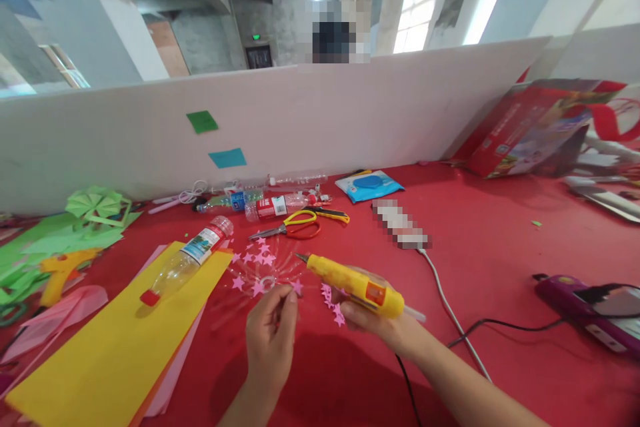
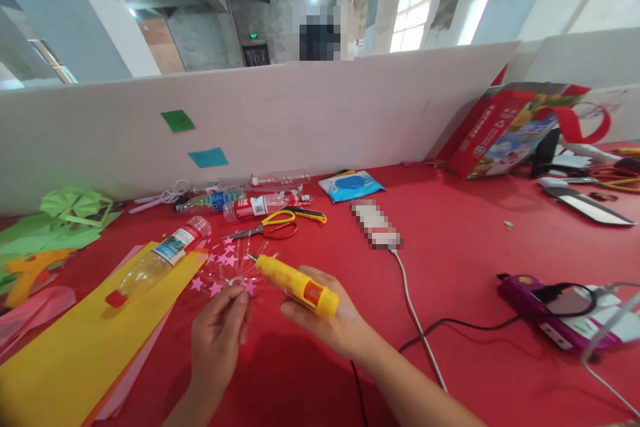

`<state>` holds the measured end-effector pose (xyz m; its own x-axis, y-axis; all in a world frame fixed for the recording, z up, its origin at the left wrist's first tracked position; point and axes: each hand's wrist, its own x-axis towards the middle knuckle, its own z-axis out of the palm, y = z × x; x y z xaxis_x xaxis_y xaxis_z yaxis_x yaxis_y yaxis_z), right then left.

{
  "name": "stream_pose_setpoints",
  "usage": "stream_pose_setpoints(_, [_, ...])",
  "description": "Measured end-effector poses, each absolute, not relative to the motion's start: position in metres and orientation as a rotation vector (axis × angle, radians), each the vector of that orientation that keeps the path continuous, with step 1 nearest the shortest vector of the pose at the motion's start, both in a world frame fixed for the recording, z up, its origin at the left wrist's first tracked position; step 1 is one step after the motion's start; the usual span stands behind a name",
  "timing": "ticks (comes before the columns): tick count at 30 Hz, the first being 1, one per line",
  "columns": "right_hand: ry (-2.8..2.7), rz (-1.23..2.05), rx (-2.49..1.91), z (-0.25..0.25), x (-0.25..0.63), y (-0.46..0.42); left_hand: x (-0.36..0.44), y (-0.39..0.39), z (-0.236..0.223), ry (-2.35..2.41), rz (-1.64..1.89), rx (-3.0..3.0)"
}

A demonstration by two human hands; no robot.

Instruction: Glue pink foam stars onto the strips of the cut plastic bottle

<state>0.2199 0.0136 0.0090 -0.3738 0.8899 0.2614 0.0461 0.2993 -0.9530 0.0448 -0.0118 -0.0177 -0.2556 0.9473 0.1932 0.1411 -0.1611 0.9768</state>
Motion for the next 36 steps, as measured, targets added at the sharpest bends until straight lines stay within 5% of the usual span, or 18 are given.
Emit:
stream_pose_setpoints(12, [-1.726, 0.961, -1.01, -0.015, 0.227, 0.006, 0.039, -0.011, -0.002, 1.726, 1.554, 1.637])
stream_pose_setpoints(36, [-1.932, 1.074, -0.955, 0.003, 0.221, 0.009, 0.03, -0.003, -0.012, 1.658, 1.69, 2.023])
